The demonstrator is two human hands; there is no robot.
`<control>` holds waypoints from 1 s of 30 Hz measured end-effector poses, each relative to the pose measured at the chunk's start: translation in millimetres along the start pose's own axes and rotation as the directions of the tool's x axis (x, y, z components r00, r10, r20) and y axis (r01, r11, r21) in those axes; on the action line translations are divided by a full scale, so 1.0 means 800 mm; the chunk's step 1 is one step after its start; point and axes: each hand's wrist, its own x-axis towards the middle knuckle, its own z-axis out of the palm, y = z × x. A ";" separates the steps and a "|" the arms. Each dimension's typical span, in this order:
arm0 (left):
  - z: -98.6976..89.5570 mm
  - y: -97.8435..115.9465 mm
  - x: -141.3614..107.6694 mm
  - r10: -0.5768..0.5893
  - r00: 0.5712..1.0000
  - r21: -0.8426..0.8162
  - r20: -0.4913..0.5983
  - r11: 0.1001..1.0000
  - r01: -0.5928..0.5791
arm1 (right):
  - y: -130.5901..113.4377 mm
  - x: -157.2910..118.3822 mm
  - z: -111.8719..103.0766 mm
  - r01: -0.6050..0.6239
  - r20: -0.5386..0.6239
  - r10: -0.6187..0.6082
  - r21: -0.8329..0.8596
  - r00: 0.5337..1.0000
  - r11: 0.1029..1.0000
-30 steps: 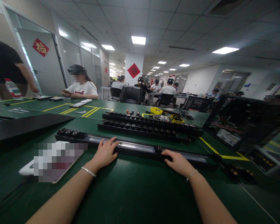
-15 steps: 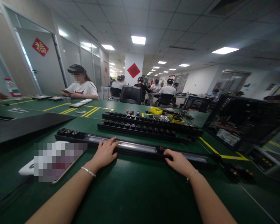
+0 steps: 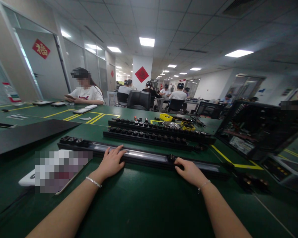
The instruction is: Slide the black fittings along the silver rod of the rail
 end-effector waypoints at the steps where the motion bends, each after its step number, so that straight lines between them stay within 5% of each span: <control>1: 0.000 0.000 0.000 0.000 1.000 0.002 -0.001 1.000 0.000 | 0.000 0.000 0.001 -0.001 -0.017 0.001 -0.004 1.000 1.000; 7: -0.001 0.001 0.000 -0.002 1.000 0.004 -0.004 1.000 0.002 | 0.004 0.005 0.019 0.002 -0.209 -0.003 -0.005 0.978 1.000; 12: -0.004 0.005 0.000 -0.016 1.000 0.005 0.009 1.000 0.016 | -0.007 0.019 0.043 -0.241 -0.430 0.198 -0.048 0.881 0.969; 18: -0.003 0.004 0.000 -0.018 1.000 0.009 0.006 1.000 0.018 | -0.024 0.025 0.047 -0.370 -0.394 0.310 -0.085 0.865 0.925; 30: -0.001 0.002 0.000 -0.012 1.000 0.008 0.005 1.000 0.012 | -0.028 0.025 0.044 -0.389 -0.370 0.338 -0.072 0.865 0.918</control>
